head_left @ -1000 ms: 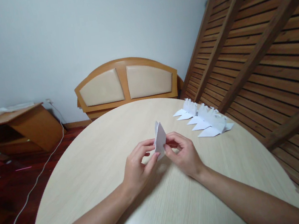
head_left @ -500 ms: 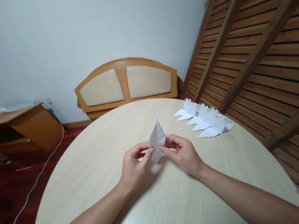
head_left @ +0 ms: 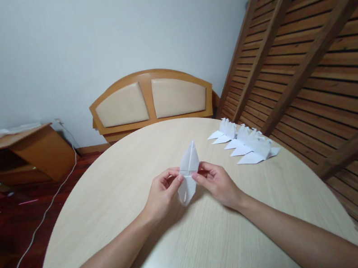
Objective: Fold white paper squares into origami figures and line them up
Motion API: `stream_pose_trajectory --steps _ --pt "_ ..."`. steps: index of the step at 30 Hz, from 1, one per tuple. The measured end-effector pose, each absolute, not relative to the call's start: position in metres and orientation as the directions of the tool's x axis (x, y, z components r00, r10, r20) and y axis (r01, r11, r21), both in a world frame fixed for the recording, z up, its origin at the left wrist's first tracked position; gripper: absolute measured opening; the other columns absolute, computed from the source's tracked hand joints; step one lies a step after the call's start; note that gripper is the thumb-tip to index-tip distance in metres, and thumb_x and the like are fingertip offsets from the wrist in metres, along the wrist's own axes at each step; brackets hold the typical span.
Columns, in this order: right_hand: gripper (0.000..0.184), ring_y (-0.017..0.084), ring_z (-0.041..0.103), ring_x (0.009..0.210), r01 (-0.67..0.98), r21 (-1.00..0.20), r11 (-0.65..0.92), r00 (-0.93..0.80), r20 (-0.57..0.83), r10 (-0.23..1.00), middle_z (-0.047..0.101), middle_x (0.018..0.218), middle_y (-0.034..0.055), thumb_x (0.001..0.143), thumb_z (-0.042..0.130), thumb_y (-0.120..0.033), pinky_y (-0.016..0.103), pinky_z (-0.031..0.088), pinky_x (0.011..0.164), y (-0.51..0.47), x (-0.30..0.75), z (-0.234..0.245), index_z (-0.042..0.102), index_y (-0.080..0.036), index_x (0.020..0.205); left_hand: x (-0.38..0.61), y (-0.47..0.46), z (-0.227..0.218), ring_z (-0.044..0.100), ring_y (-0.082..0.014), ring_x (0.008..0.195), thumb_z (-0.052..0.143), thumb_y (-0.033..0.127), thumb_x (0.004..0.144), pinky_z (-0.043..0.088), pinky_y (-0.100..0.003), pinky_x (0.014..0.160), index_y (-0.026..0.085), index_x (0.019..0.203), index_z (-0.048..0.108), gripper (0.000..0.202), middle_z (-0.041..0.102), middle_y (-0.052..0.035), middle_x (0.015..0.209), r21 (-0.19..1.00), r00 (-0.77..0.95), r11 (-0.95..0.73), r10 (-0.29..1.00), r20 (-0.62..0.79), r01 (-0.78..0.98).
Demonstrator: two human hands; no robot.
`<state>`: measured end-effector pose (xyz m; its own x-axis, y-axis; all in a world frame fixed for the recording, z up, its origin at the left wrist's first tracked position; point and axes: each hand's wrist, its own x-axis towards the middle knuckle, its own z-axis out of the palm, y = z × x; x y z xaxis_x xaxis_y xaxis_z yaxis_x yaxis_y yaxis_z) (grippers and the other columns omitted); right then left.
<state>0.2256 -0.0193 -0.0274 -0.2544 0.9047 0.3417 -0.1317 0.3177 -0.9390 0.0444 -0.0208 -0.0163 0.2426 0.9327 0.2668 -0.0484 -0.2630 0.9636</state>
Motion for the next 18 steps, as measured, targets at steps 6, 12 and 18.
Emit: stream_pose_trajectory --steps 6,12,18 --pt "0.027 0.019 0.070 0.078 -0.115 -0.961 0.251 -0.257 0.273 0.927 0.075 0.087 0.0027 0.085 0.070 -0.047 0.033 0.058 0.073 -0.0167 0.2266 -0.0305 0.069 -0.022 0.096 0.0442 -0.0198 -0.0205 0.066 -0.0197 0.085 0.077 0.050 0.078 0.052 -0.032 0.080 0.017 0.082 0.069 0.034 0.073 -0.0096 0.096 0.970 0.183 -0.239 0.953 0.243 -0.045" --pt "0.028 0.018 0.070 0.078 -0.112 -0.965 0.238 -0.239 0.259 0.936 0.076 0.089 0.0032 0.083 0.072 -0.045 0.031 0.058 0.073 -0.0132 0.2273 -0.0324 0.071 -0.020 0.098 0.0466 -0.0262 -0.0206 0.064 -0.0185 0.083 0.068 0.044 0.086 0.052 -0.031 0.076 0.016 0.092 0.069 0.029 0.070 -0.0079 0.093 0.956 0.229 -0.287 0.936 0.267 0.056" --pt "0.035 0.019 0.072 0.085 -0.160 -0.968 0.195 -0.279 0.234 0.931 0.076 0.095 0.0055 0.077 0.079 -0.043 0.036 0.058 0.083 -0.0099 0.2285 -0.0342 0.073 -0.020 0.103 0.0471 -0.0235 -0.0251 0.061 -0.0154 0.074 0.071 0.038 0.083 0.050 -0.028 0.067 0.016 0.091 0.065 0.025 0.068 -0.0047 0.085 0.964 0.160 -0.257 0.956 0.244 0.062"
